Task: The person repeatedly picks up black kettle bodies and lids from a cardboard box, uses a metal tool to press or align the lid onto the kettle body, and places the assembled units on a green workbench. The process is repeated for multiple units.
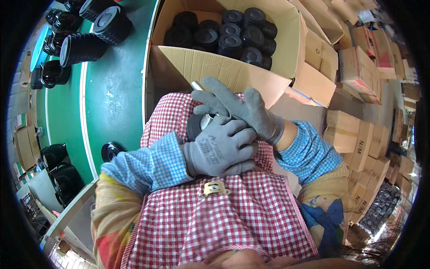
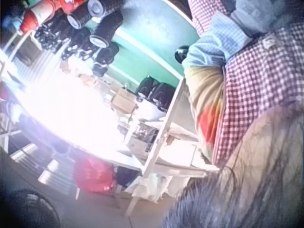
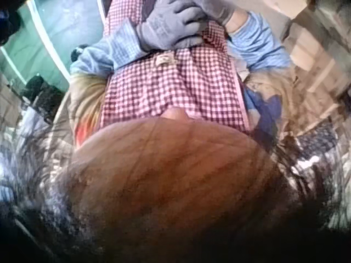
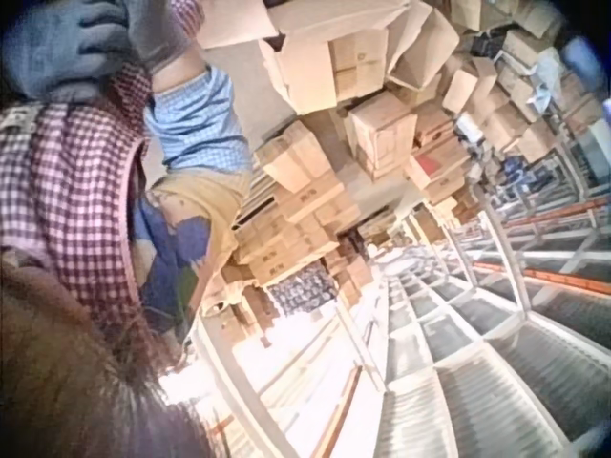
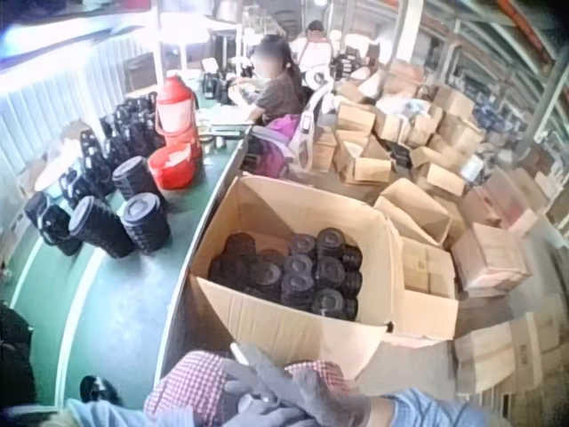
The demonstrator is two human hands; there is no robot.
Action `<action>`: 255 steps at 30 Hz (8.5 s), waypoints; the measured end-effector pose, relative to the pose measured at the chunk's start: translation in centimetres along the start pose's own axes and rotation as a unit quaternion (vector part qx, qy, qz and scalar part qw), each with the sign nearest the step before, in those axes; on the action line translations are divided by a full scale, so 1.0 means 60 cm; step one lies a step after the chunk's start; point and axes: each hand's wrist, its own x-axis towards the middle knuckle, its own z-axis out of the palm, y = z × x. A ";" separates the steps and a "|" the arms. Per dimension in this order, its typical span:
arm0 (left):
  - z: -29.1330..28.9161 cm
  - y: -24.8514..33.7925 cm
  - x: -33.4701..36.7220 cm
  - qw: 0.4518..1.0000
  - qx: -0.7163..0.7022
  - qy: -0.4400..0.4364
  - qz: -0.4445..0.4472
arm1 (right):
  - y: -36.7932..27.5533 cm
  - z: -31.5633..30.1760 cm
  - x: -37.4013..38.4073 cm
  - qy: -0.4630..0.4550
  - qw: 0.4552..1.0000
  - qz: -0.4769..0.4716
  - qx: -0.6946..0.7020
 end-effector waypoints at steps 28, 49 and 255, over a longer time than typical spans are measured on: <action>-0.161 -0.124 -0.054 0.926 -0.333 -0.017 -0.180 | -0.014 -0.138 0.014 0.085 0.748 -0.041 -0.657; -0.109 -0.059 0.008 0.854 -0.229 -0.257 -0.391 | 0.002 -0.171 0.058 -0.109 0.952 0.085 -0.274; -0.070 -0.002 -0.365 0.779 -0.268 0.437 -0.360 | 0.001 0.171 0.007 -0.063 0.778 -0.261 -0.568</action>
